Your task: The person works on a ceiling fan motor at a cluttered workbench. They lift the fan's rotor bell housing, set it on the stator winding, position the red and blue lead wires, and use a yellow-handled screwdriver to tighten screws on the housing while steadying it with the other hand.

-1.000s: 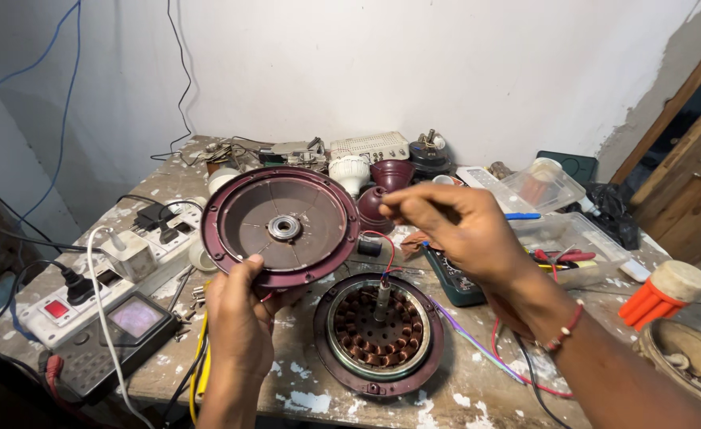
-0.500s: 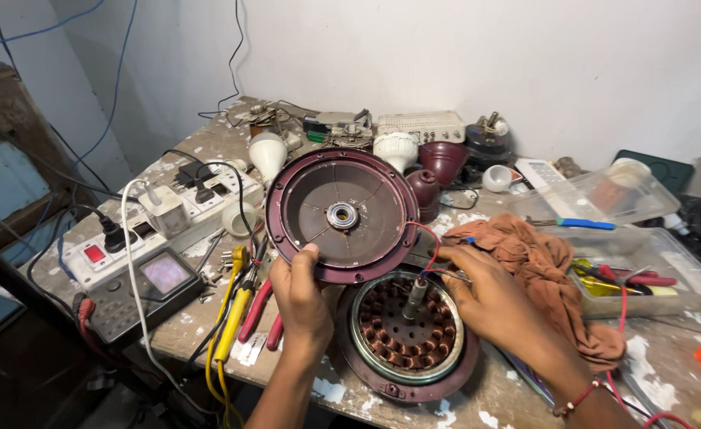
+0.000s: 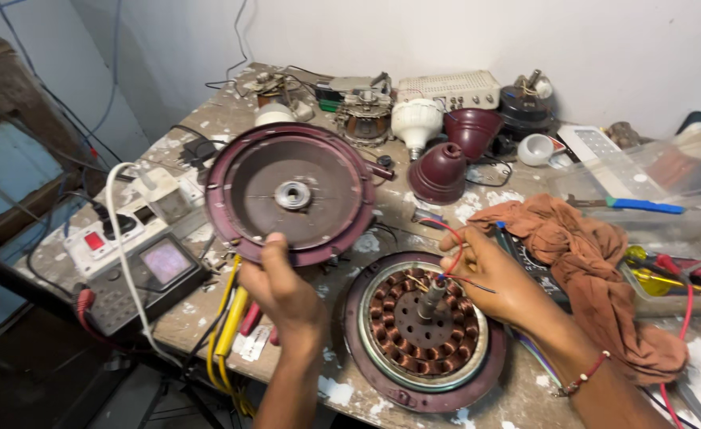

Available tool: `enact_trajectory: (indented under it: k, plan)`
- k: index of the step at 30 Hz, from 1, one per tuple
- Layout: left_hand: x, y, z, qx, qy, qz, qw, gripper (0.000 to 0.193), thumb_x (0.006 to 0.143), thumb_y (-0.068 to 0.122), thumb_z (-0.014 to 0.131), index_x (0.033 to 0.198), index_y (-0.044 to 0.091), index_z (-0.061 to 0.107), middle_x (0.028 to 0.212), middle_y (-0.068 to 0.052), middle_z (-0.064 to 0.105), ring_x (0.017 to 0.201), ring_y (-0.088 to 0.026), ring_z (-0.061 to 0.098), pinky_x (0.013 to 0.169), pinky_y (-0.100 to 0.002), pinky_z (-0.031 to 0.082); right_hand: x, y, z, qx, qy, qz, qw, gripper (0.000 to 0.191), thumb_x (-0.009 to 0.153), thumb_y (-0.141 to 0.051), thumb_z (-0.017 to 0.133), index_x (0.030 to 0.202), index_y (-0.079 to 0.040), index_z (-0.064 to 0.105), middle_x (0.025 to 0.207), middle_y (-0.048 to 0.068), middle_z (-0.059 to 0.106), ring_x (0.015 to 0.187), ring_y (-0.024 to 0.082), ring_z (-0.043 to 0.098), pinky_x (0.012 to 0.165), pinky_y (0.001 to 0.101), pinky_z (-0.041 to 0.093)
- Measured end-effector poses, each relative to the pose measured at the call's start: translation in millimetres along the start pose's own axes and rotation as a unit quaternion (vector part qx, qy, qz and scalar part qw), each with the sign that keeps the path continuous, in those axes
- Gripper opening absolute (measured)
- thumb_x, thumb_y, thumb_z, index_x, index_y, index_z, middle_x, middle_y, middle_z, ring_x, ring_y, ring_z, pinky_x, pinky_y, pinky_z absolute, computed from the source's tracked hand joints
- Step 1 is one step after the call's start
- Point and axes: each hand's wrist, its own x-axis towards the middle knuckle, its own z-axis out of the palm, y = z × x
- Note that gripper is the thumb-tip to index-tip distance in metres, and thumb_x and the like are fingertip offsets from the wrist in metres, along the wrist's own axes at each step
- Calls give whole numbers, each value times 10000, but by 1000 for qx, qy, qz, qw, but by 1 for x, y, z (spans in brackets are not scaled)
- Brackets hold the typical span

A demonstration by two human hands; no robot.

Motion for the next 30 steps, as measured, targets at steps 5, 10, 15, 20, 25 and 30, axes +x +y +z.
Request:
enact_trajectory:
  k: [5, 10, 15, 20, 25, 30]
  plan:
    - [5, -7, -5, 4, 72, -3, 997, 261, 993, 211, 592, 973, -44, 542, 932, -46, 562, 852, -123, 519, 765, -296, 454, -11, -9, 7, -177, 78, 47, 980, 276, 944, -215, 653, 1155, -42, 690, 779, 86, 721, 685, 192, 656, 676, 368, 540]
    - [5, -11, -6, -50, 46, 13, 998, 241, 954, 194, 587, 951, -47, 572, 926, -46, 581, 825, -116, 546, 742, -283, 481, -19, -26, 9, -202, 120, -11, 972, 274, 913, -200, 670, 1131, -38, 712, 900, 173, 766, 827, 280, 756, 766, 400, 560]
    - [3, -10, -6, -55, 16, 16, 998, 234, 962, 176, 581, 935, -56, 567, 905, -52, 573, 797, -120, 530, 720, -301, 466, -24, -32, 10, -212, 151, 6, 966, 270, 916, -201, 671, 1131, -45, 719, 942, 197, 768, 899, 317, 760, 803, 424, 561]
    - [-2, -4, -5, -8, -10, 36, 999, 224, 969, 183, 557, 920, -34, 579, 886, -28, 589, 802, -106, 524, 731, -285, 446, -21, -29, -2, -206, 156, 47, 965, 269, 915, -196, 663, 1147, -72, 715, 962, 175, 772, 912, 311, 766, 815, 429, 561]
    - [-9, 1, -4, 69, -91, 72, 991, 263, 955, 195, 508, 915, -40, 619, 821, -9, 600, 746, -106, 508, 685, -280, 419, -26, -32, -16, -229, 145, 12, 963, 284, 910, -210, 697, 1156, -70, 721, 1047, 153, 767, 918, 271, 751, 820, 393, 559]
    - [-9, -3, -8, 88, -117, 95, 985, 250, 955, 202, 506, 921, -15, 625, 813, 9, 595, 750, -95, 493, 683, -288, 406, -36, -51, -17, -60, 125, -138, 981, 558, 835, -89, 752, 1366, -53, 585, 1168, 103, 710, 1066, 185, 650, 937, 325, 514]
